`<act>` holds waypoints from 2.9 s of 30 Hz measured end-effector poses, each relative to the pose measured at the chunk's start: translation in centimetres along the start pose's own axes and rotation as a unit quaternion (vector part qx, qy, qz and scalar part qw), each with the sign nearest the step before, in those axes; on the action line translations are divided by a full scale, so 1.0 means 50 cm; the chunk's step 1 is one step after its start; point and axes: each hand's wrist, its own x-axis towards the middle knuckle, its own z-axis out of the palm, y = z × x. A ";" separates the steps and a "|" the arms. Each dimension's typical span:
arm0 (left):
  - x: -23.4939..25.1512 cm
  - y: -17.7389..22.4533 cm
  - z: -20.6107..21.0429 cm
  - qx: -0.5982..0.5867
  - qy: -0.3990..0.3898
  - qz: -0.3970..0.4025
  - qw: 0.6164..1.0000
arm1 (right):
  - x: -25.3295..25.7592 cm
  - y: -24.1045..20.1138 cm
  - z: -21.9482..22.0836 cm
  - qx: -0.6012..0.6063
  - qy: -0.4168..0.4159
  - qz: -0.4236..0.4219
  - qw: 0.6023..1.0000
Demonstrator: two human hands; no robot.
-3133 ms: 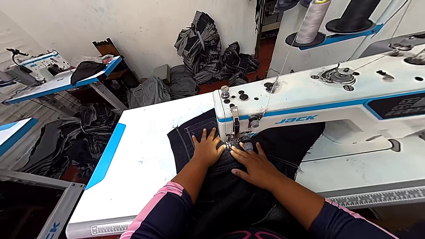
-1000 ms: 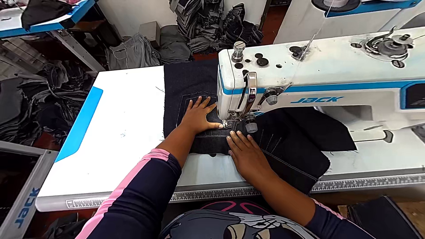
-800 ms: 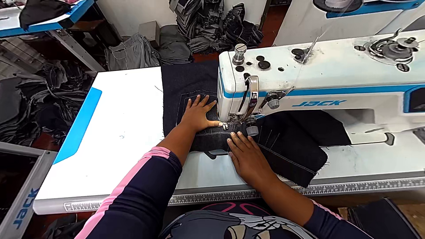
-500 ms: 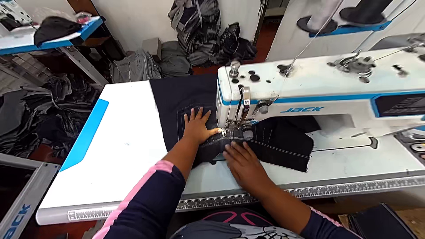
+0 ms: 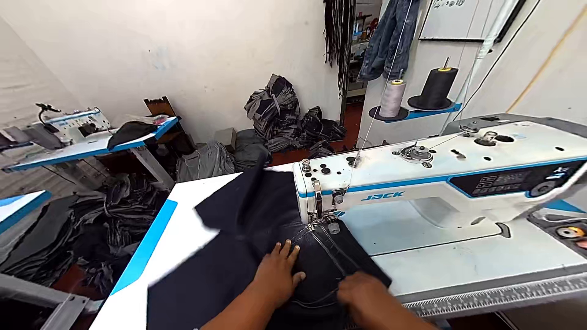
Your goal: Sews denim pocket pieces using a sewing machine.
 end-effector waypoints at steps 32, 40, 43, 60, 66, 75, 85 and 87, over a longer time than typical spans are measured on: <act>0.099 -0.011 0.076 -0.155 0.234 0.157 0.947 | 0.121 0.086 0.019 -0.021 -0.130 0.172 0.976; 0.039 0.037 0.097 -0.137 0.181 0.062 0.972 | 0.063 0.013 -0.009 -0.018 -0.253 0.213 0.943; 0.057 0.018 0.108 -0.160 0.241 0.092 0.953 | 0.064 0.026 0.006 -0.022 -0.194 0.197 0.961; 0.193 -0.040 0.001 -0.126 0.234 0.071 0.961 | 0.201 0.126 -0.022 -0.014 -0.185 0.217 0.958; 0.216 -0.048 -0.023 -0.111 0.224 0.056 0.967 | 0.222 0.130 -0.043 0.018 -0.177 0.230 0.957; 0.082 0.090 -0.049 0.032 0.129 0.005 0.991 | 0.237 0.133 -0.066 0.029 -0.211 0.244 0.946; -0.094 -0.103 0.137 0.041 0.233 0.329 0.914 | 0.199 0.101 -0.098 -0.090 -0.240 0.226 0.940; -0.121 -0.167 0.118 0.055 0.240 0.346 0.906 | 0.138 0.083 -0.032 -0.081 -0.193 0.195 0.958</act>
